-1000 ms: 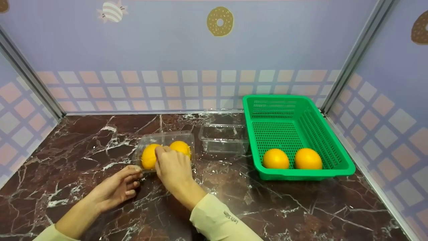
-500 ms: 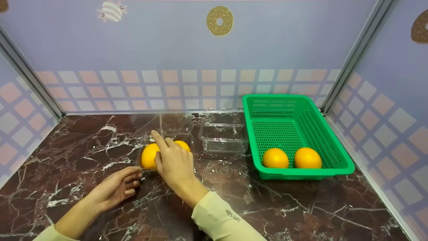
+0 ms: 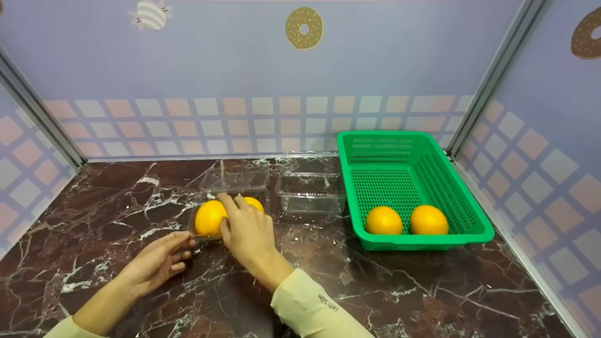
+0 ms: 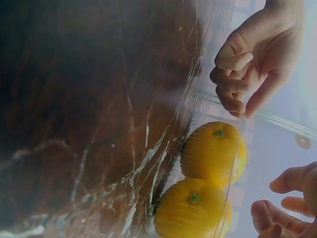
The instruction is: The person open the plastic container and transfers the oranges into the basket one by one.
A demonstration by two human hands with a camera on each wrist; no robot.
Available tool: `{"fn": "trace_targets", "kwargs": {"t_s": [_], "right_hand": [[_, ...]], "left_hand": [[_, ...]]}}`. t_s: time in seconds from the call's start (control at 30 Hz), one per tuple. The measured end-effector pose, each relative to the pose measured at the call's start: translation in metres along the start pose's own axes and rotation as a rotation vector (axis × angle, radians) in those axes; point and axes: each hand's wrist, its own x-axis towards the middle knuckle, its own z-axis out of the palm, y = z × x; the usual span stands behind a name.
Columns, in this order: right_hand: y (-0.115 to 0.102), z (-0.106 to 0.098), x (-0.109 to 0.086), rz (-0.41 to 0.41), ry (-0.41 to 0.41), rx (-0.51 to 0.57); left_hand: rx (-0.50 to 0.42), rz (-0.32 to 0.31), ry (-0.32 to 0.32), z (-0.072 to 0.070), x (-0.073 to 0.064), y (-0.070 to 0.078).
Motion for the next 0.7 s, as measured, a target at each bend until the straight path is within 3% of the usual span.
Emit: {"fn": "trace_targets", "kwargs": {"t_s": [0.5,0.7], "right_hand": [[0.010,0.002,-0.003,-0.011,-0.008,-0.045],[0.015,0.001,-0.003,-0.005,-0.020,-0.050]], "left_hand": [[0.021,0.004,0.005,0.001,-0.002,0.005],[0.122,0.034,0.008,0.000,-0.006,0.009]]}}
